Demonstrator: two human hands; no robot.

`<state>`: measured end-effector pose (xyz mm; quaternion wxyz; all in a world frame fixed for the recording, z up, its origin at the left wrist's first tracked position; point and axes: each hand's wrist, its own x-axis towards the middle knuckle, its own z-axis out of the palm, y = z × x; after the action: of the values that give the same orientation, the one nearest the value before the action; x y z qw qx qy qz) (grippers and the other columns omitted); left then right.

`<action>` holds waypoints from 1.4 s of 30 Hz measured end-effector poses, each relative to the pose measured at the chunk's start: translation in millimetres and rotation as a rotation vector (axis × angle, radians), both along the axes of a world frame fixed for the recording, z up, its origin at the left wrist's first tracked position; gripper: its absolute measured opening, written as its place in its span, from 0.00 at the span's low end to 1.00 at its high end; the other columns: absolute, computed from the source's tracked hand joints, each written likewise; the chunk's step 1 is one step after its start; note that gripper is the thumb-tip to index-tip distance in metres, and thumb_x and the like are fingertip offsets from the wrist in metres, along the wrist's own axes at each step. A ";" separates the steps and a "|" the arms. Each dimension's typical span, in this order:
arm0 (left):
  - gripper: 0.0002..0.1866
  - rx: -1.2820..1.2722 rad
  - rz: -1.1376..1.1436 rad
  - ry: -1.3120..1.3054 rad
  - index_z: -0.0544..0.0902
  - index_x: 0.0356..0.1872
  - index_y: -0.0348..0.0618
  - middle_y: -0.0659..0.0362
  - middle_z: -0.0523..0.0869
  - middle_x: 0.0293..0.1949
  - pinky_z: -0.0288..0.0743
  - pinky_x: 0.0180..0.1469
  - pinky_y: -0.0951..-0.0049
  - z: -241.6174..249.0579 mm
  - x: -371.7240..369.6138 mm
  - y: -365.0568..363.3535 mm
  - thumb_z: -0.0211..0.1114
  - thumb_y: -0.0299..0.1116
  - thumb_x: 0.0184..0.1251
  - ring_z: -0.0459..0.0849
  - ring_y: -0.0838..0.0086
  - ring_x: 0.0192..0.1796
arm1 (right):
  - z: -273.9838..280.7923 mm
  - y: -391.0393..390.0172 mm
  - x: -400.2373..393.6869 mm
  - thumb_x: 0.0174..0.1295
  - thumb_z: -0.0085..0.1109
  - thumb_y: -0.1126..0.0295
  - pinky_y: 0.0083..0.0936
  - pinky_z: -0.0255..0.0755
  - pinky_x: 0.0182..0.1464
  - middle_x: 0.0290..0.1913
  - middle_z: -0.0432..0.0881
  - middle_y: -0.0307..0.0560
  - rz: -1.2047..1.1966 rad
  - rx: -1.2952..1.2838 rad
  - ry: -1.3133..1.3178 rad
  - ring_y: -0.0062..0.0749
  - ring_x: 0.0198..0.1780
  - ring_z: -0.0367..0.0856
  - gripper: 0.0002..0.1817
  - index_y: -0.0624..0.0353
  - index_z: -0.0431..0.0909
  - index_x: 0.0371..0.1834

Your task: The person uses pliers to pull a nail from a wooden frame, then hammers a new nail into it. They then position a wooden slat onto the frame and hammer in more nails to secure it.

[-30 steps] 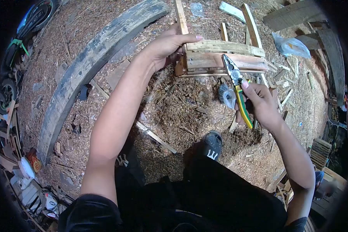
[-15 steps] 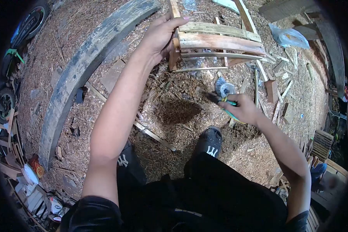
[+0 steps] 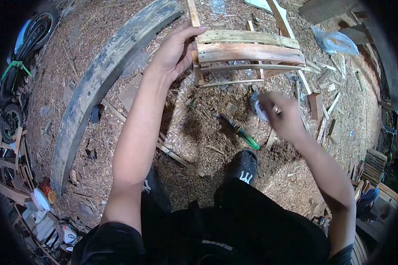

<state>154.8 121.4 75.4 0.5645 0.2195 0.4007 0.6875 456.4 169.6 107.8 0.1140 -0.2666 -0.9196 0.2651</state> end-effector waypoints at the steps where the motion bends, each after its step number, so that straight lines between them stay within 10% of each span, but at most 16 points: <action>1: 0.21 -0.004 0.002 -0.002 0.76 0.63 0.35 0.53 0.86 0.52 0.86 0.56 0.69 -1.5 -0.9 -0.3 0.63 0.33 0.74 0.88 0.71 0.52 | 14.3 9.0 -8.8 0.62 0.67 0.79 0.35 0.81 0.43 0.38 0.88 0.53 -0.003 0.176 0.080 0.44 0.38 0.88 0.09 0.61 0.87 0.45; 9: 0.25 0.052 -0.097 -0.003 0.71 0.70 0.36 0.52 0.84 0.58 0.82 0.62 0.67 -0.4 -4.4 0.1 0.61 0.33 0.75 0.85 0.70 0.59 | 47.4 80.5 -67.2 0.66 0.66 0.68 0.35 0.78 0.55 0.48 0.88 0.50 0.120 0.647 0.224 0.44 0.50 0.86 0.15 0.53 0.88 0.54; 11: 0.25 0.047 -0.097 -0.012 0.71 0.69 0.36 0.52 0.83 0.58 0.82 0.62 0.68 -2.6 -6.2 0.3 0.61 0.33 0.75 0.85 0.70 0.59 | 37.9 80.2 -66.8 0.69 0.64 0.64 0.35 0.77 0.58 0.54 0.87 0.51 0.035 0.125 0.129 0.46 0.53 0.86 0.16 0.52 0.86 0.58; 18: 0.25 0.055 -0.150 -0.004 0.70 0.70 0.37 0.55 0.83 0.57 0.83 0.60 0.73 -3.0 -7.8 -2.3 0.60 0.36 0.78 0.85 0.74 0.57 | 41.1 74.9 -67.6 0.69 0.64 0.69 0.26 0.76 0.51 0.43 0.86 0.47 -0.010 -0.081 0.177 0.30 0.44 0.85 0.14 0.58 0.87 0.55; 37: 0.29 0.068 -0.192 0.261 0.70 0.68 0.34 0.51 0.81 0.58 0.82 0.62 0.68 8.2 -0.4 -4.7 0.67 0.37 0.73 0.84 0.71 0.60 | 39.8 71.8 -69.4 0.66 0.67 0.67 0.27 0.77 0.51 0.45 0.88 0.47 -0.078 -0.094 0.155 0.34 0.45 0.86 0.13 0.58 0.89 0.52; 42: 0.33 0.023 -0.180 0.181 0.64 0.72 0.31 0.46 0.80 0.59 0.83 0.63 0.68 12.7 -0.1 -1.0 0.67 0.31 0.71 0.85 0.67 0.59 | 43.8 57.6 -55.4 0.64 0.69 0.69 0.31 0.76 0.53 0.46 0.86 0.47 -0.027 0.280 0.237 0.42 0.47 0.85 0.14 0.55 0.88 0.53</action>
<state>154.7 120.4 88.1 0.5827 0.3222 0.4210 0.6159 401.0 227.3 151.6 0.2612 -0.2274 -0.9239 0.1627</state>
